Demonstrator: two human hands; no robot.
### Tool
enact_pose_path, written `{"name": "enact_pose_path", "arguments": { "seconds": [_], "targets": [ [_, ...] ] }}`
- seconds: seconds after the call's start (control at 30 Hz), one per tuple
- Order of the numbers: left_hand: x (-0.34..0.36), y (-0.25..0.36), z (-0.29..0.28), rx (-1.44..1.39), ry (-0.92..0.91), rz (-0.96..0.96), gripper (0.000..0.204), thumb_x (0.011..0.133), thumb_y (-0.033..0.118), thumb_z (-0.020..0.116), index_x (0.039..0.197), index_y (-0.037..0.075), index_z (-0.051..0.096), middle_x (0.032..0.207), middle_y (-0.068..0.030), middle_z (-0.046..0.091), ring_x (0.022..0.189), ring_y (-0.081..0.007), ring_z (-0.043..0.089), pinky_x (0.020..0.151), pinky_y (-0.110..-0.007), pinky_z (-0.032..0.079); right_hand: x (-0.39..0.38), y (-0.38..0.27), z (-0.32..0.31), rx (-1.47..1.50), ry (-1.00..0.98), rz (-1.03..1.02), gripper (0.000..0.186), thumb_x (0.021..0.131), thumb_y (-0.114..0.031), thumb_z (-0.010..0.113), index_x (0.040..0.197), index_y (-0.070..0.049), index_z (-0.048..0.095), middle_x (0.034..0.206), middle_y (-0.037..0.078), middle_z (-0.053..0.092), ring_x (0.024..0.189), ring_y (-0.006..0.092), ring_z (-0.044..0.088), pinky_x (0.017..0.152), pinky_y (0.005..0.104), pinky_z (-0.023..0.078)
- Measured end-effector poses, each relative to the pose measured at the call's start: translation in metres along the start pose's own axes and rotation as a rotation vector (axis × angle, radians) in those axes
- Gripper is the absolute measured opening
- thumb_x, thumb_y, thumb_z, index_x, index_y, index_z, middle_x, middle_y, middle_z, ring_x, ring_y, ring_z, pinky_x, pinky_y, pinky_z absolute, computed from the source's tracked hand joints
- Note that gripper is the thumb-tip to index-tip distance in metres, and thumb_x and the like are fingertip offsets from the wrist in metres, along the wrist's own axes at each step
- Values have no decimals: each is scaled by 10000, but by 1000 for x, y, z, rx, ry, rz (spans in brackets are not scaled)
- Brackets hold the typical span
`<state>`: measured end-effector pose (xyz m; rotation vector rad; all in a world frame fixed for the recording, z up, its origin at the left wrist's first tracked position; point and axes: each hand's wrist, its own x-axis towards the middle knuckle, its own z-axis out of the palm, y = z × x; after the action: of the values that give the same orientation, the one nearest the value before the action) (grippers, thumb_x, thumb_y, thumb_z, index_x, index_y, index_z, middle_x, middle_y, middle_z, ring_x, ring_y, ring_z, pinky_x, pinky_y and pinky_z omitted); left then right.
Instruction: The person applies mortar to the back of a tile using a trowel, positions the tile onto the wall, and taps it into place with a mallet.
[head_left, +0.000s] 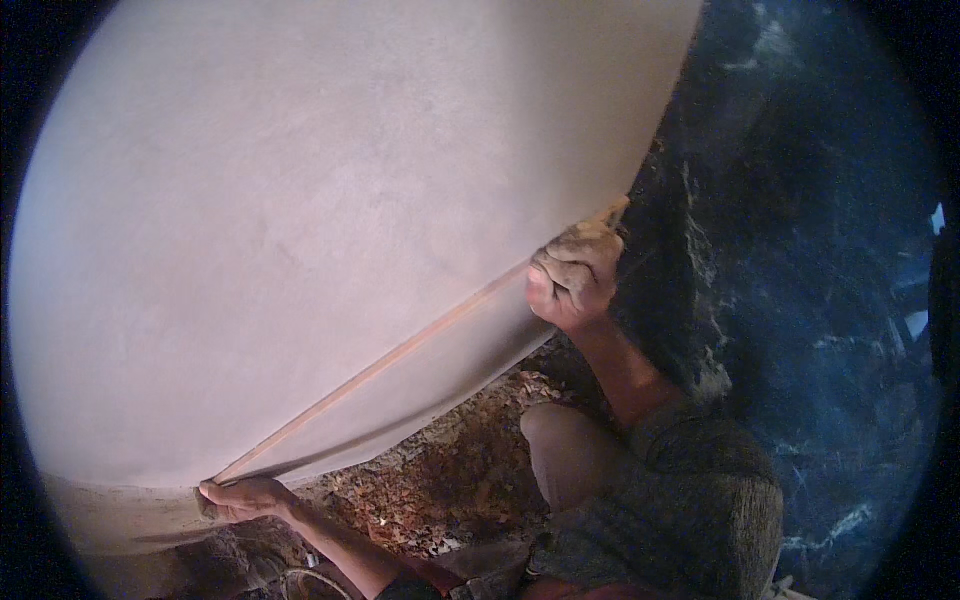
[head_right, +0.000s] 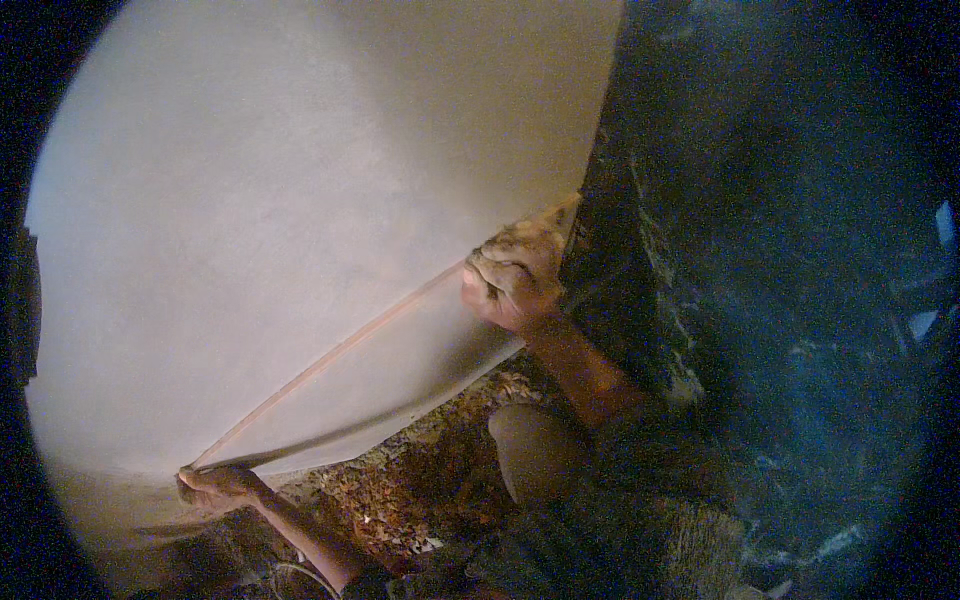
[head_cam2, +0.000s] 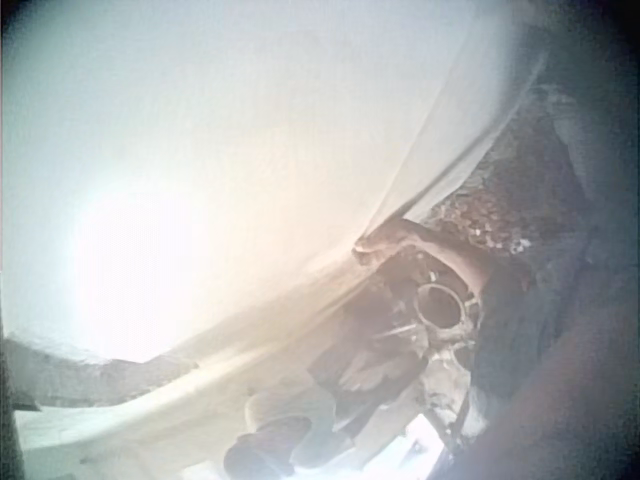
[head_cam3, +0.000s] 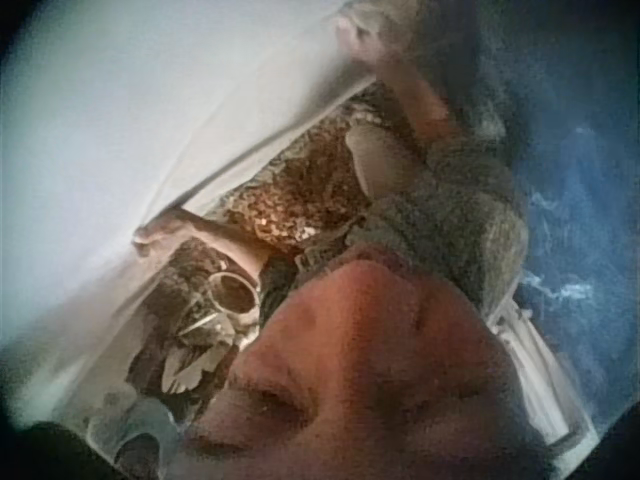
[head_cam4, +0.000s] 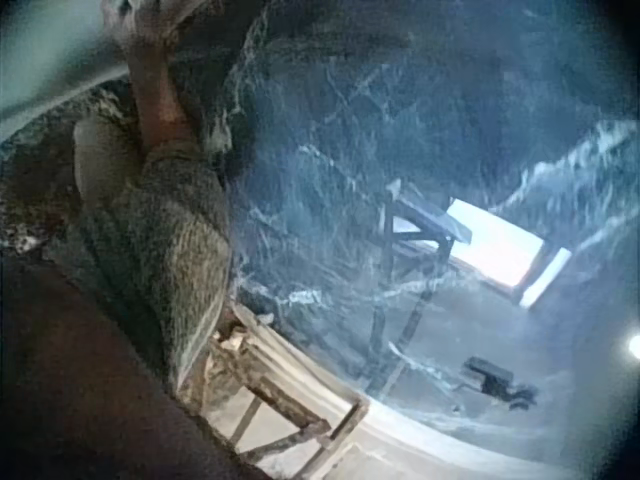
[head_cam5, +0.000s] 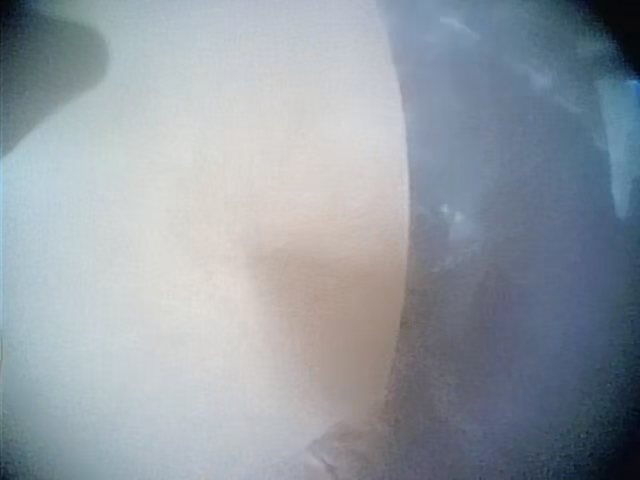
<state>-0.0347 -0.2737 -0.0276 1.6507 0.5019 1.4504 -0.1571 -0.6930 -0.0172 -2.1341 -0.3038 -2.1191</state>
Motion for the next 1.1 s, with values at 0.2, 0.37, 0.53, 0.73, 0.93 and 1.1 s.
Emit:
{"name": "enact_pose_path", "arguments": {
  "seconds": [0.2, 0.37, 0.53, 0.73, 0.93, 1.1],
  "targets": [
    [19, -47, 16, -297, 12, -83, 417, 926, 319, 489, 1046, -72, 574, 1079, -208, 591, 947, -288, 544, 887, -411, 431, 2, -7, 5, -38, -2, 55, 138, 753, -50, 656, 772, -76, 522, 875, 77, 547, 823, 259, 529, 724, 397, 458],
    [39, -118, 12, 141, -29, 577, 356, 939, 227, 476, 1149, -57, 521, 1159, -235, 558, 1051, -347, 554, 946, -437, 434, -10, -5, 2, -12, 12, 131, 266, 661, -62, 748, 828, -96, 545, 861, 72, 573, 781, 249, 558, 734, 384, 465],
    [58, -149, -4, 287, 32, 590, 309, 947, 222, 459, 1113, -26, 539, 1076, -186, 586, 958, -324, 582, 839, -417, 484, 2, -7, -6, 44, -48, 68, 131, 783, -91, 655, 762, -89, 526, 870, 43, 534, 809, 224, 508, 755, 401, 448],
    [29, -77, -10, -53, -11, 42, 395, 942, 382, 484, 935, 2, 591, 856, -114, 595, 736, -235, 515, 695, -382, 451, 0, -17, -5, 64, 22, 70, 153, 724, -42, 674, 765, -85, 533, 841, 50, 544, 780, 221, 540, 719, 409, 466],
    [-2, -15, 7, -205, -29, 18, 397, 947, 360, 494, 887, -23, 577, 873, -128, 588, 741, -241, 475, 689, -384, 429, -3, -5, -2, 10, 20, 138, 158, 671, -48, 737, 749, -55, 601, 846, 95, 584, 779, 267, 553, 723, 395, 469],
    [17, -22, 1, -182, -116, 11, 336, 967, 310, 466, 1013, -12, 551, 940, -133, 593, 817, -239, 518, 756, -367, 439, -19, -6, 8, -35, -55, 212, 230, 676, -130, 773, 825, -52, 616, 860, 132, 582, 818, 320, 564, 757, 441, 467]
  ]
}}
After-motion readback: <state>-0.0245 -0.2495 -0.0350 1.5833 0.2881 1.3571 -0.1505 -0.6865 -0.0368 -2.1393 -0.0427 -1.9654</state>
